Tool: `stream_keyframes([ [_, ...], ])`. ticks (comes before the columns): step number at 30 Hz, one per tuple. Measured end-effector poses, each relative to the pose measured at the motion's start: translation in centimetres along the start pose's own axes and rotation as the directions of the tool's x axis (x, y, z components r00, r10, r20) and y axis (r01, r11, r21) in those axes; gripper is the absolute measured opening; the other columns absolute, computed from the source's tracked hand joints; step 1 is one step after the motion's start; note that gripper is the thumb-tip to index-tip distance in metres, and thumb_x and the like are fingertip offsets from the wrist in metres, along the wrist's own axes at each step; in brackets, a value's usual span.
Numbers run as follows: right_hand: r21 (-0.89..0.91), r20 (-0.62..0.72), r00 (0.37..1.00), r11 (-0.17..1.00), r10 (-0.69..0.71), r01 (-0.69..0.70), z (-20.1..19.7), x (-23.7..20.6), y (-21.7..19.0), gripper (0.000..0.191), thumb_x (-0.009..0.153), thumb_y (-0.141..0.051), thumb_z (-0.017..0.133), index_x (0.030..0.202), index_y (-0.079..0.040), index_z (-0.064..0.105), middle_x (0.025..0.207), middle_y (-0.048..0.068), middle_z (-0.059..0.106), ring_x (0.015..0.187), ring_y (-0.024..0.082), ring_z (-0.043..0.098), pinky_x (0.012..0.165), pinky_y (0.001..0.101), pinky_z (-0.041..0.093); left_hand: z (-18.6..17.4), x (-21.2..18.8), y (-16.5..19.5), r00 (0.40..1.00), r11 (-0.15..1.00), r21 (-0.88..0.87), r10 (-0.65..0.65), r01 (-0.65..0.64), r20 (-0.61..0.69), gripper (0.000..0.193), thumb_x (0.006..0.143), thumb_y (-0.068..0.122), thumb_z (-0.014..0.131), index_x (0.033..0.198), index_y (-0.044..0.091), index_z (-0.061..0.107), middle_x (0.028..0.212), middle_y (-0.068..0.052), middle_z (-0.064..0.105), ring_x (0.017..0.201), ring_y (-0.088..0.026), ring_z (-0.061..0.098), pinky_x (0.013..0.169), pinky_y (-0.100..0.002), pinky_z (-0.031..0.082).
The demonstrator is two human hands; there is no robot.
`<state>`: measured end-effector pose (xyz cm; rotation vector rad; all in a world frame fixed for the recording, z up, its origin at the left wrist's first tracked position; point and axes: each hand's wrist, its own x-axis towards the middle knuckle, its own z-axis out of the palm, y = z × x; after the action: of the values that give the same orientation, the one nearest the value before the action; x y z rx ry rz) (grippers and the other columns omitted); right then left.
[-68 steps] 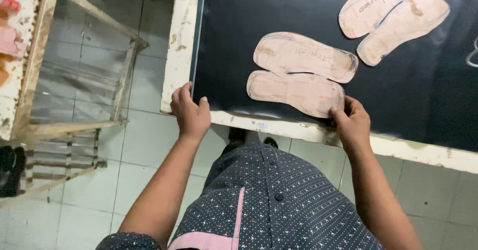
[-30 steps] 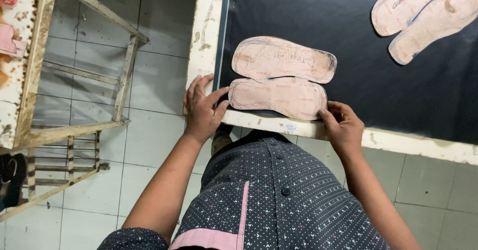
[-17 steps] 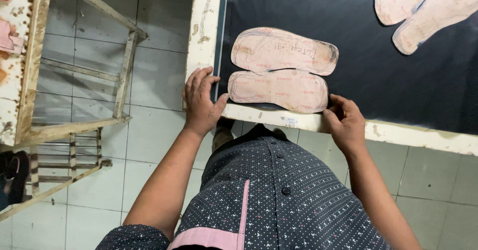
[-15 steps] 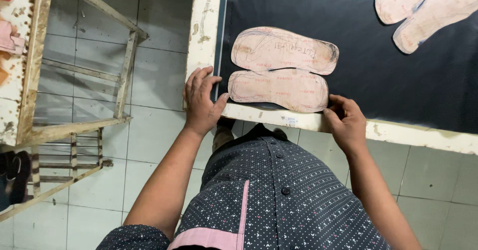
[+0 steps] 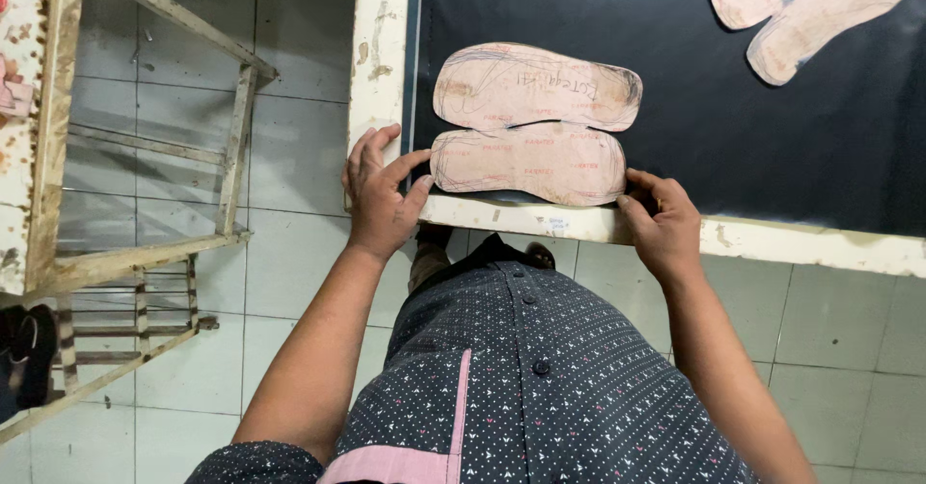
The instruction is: The person unwraps brown paper covering a stack of sandal sole patterns on a side table, carries the pattern pieces to a cutting table, and consults a notebook of written notes. They then arrange and align the pink pattern pieces in pairs on the black material spread across the table, repositioning them to line up the outlines.
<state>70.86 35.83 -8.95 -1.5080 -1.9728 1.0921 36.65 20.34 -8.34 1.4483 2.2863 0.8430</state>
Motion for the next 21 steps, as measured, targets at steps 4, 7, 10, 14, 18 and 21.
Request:
stream_keyframes([
  [4, -0.010, -0.020, 1.000, 1.000, 0.019, -0.019, 0.18, 0.02, 0.02, 0.036, 0.094, -0.012, 0.076, 0.130, -0.006, 0.071, 0.098, 0.004, 0.064, 0.085, 0.012, 0.061, 0.080, 0.0270, 0.051, 0.00, -0.11, -0.15, 0.999, 1.000, -0.012, 0.026, -0.027, -0.025, 0.031, 0.087, 0.029, 0.078, 0.118, 0.023, 0.077, 0.153, -0.008, 0.048, 0.150, -0.035, 0.028, 0.123, -0.055, 0.015],
  [7, 0.027, -0.012, 0.999, 0.999, 0.039, -0.039, 0.28, 0.07, 0.10, 0.036, 0.094, -0.012, 0.075, 0.129, -0.006, 0.071, 0.098, 0.004, 0.064, 0.085, 0.011, 0.061, 0.079, 0.0265, 0.051, 0.10, -0.16, -0.25, 0.999, 0.999, -0.012, 0.034, -0.034, -0.033, 0.031, 0.087, 0.030, 0.078, 0.118, 0.023, 0.077, 0.152, -0.008, 0.048, 0.149, -0.035, 0.028, 0.122, -0.055, 0.015],
  [10, -0.019, -0.037, 0.999, 0.999, -0.037, 0.037, 0.34, 0.07, 0.19, 0.035, 0.094, -0.011, 0.076, 0.129, -0.005, 0.071, 0.099, 0.004, 0.064, 0.087, 0.012, 0.062, 0.081, 0.0271, 0.052, 0.18, -0.15, -0.27, 0.999, 0.999, -0.010, 0.037, -0.037, -0.037, 0.031, 0.088, 0.031, 0.078, 0.118, 0.024, 0.077, 0.153, -0.008, 0.048, 0.150, -0.035, 0.028, 0.122, -0.055, 0.015],
  [14, -0.037, -0.038, 0.999, 0.999, -0.037, 0.036, 0.32, 0.07, 0.22, 0.035, 0.095, -0.012, 0.076, 0.129, -0.005, 0.071, 0.097, 0.005, 0.063, 0.084, 0.013, 0.061, 0.079, 0.0277, 0.051, 0.26, -0.02, -0.22, 0.999, 0.999, -0.003, 0.034, -0.034, -0.038, 0.032, 0.088, 0.032, 0.077, 0.118, 0.023, 0.077, 0.152, -0.008, 0.049, 0.150, -0.035, 0.028, 0.122, -0.055, 0.015],
  [18, -0.044, -0.031, 0.999, 0.999, -0.022, 0.021, 0.19, 0.14, 0.21, 0.035, 0.094, -0.012, 0.076, 0.128, -0.005, 0.071, 0.096, 0.005, 0.063, 0.083, 0.013, 0.061, 0.078, 0.0278, 0.051, 0.21, 0.01, -0.16, 0.999, 0.999, -0.001, 0.039, -0.039, -0.033, 0.032, 0.088, 0.033, 0.077, 0.118, 0.024, 0.077, 0.153, -0.008, 0.048, 0.149, -0.035, 0.028, 0.122, -0.055, 0.015],
  [21, -0.030, -0.026, 0.999, 0.999, -0.023, 0.022, 0.13, 0.23, 0.23, 0.035, 0.094, -0.012, 0.076, 0.128, -0.005, 0.071, 0.098, 0.005, 0.064, 0.084, 0.013, 0.062, 0.079, 0.0273, 0.051, 0.09, -0.01, -0.14, 0.999, 0.999, 0.000, 0.044, -0.044, -0.030, 0.031, 0.088, 0.033, 0.077, 0.118, 0.024, 0.077, 0.153, -0.008, 0.048, 0.150, -0.035, 0.028, 0.122, -0.054, 0.016],
])
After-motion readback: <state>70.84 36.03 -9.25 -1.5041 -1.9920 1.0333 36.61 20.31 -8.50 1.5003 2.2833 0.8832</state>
